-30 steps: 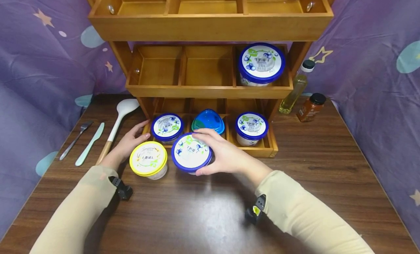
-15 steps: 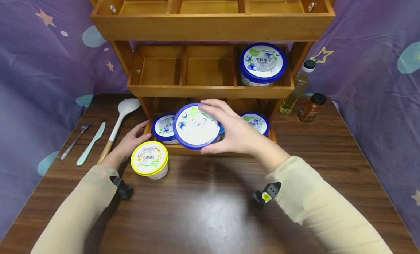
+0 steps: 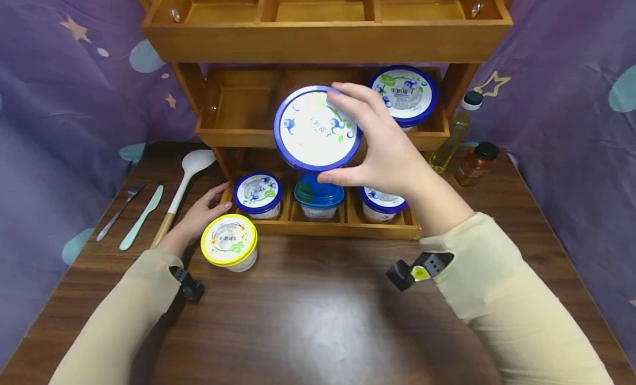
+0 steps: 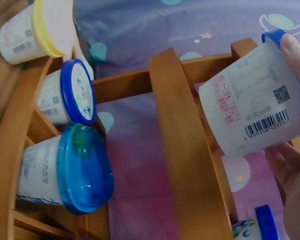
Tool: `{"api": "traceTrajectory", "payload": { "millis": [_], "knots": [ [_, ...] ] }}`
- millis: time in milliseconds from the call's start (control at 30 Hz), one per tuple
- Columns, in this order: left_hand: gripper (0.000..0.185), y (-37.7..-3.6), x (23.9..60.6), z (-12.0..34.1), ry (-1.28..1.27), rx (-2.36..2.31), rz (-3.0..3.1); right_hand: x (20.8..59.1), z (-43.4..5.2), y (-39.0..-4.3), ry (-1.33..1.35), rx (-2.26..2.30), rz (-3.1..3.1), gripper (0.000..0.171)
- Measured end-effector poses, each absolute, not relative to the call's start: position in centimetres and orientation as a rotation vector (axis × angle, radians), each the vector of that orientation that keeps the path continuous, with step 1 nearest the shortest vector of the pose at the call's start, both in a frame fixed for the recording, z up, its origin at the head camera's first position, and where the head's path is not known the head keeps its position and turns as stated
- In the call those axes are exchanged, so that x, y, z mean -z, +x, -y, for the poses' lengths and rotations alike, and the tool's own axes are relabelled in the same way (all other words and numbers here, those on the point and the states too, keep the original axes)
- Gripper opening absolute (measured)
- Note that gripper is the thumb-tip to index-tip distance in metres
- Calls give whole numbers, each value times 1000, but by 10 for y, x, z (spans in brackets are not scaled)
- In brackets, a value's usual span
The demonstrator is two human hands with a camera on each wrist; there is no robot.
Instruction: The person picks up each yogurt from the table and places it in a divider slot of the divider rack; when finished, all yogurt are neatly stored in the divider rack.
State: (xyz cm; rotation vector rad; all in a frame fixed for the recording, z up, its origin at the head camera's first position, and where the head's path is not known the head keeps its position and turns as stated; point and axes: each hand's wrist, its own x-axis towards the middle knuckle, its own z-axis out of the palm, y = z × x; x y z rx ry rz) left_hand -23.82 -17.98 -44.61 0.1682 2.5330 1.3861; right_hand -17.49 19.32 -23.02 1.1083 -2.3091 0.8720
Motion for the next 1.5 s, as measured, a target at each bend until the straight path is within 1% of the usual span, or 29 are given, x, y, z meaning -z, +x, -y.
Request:
{"api": "traceTrajectory", "payload": {
  "millis": [133, 267, 567, 633, 733, 833, 1133, 1333, 1500],
  "knots": [
    [65, -239, 448, 176, 207, -1410, -2525, 226, -195, -177, 1065, -813, 2289, 97],
    [64, -238, 448, 179, 191, -1418, -2538, 227, -193, -184, 1058, -758, 2256, 93],
    [67, -238, 447, 181, 157, -1376, -2540, 239, -187, -198, 985, -746, 2139, 85],
    [67, -238, 447, 181, 152, -1377, -2535, 244, -184, -200, 973, -755, 2099, 85],
    [67, -237, 447, 181, 151, -1386, -2530, 251, -179, -205, 975, -755, 2030, 91],
    [67, -237, 446, 181, 149, -1394, -2530, 257, -176, -209, 977, -743, 1989, 90],
    [68, -238, 446, 181, 152, -1390, -2532, 271, -174, -214, 924, -793, 2011, 77],
    [67, -238, 446, 181, 157, -1395, -2530, 275, -170, -219, 899, -746, 2064, 68],
    [67, -239, 448, 181, 146, -1385, -2531, 280, -166, -222, 859, -734, 2090, 64]
  ]
}}
